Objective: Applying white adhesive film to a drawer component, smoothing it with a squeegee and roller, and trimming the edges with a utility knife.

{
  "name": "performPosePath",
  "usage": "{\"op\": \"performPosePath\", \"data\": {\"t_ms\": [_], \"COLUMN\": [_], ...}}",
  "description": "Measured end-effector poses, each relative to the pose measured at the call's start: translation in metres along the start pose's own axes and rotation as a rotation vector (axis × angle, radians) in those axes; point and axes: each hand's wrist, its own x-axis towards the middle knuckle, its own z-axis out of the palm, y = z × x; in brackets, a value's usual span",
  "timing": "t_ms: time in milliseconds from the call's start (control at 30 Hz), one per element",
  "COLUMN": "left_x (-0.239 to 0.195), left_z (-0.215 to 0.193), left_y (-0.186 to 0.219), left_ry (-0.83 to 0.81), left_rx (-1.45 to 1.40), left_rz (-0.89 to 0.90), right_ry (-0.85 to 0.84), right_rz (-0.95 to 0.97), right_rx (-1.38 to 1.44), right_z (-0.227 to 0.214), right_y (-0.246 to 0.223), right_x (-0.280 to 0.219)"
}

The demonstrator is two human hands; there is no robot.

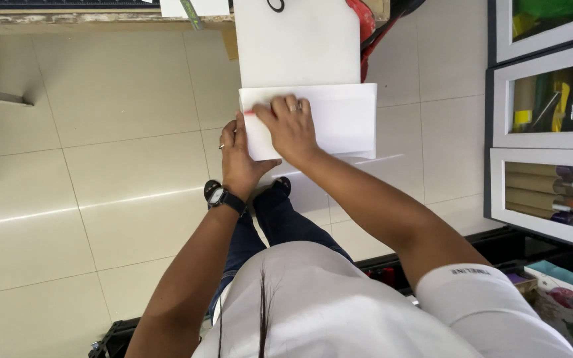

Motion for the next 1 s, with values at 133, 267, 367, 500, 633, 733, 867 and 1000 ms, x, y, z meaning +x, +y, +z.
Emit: {"op": "performPosePath", "data": {"t_ms": [133, 267, 367, 500, 633, 733, 867, 1000], "left_x": [0.003, -0.004, -0.002, -0.005, -0.001, -0.01, -0.007, -0.002], "left_z": [-0.005, -0.005, -0.003, -0.002, 0.011, -0.004, -0.005, 0.002], "left_y": [0.002, 0.005, 0.012, 0.009, -0.008, 0.016, 0.014, 0.005], "left_ry": [-0.014, 0.049, 0.071, 0.078, 0.166, 0.113, 0.107, 0.108], "left_rx": [-0.006, -0.012, -0.007, 0.05, 0.09, 0.028, 0.045, 0.066], "left_rz": [0.017, 0.031, 0.02, 0.036, 0.064, 0.055, 0.033, 0.03], "right_ry": [-0.006, -0.111, -0.081, -0.154, -0.073, -0.013, 0.046, -0.052], "right_rz": [0.099, 0.182, 0.419, 0.509, 0.293, 0.464, 0.636, 0.447], "right_rx": [-0.016, -0.024, -0.184, -0.248, 0.031, -0.393, -0.235, -0.007], "right_z": [0.001, -0.029, -0.035, -0.006, -0.027, -0.013, -0.039, -0.026], "right_y": [0.0, 0.021, 0.092, 0.004, -0.036, 0.046, 0.01, -0.042], "right_x": [-0.003, -0.071, -0.076, -0.078, -0.088, -0.128, -0.099, -0.09]}}
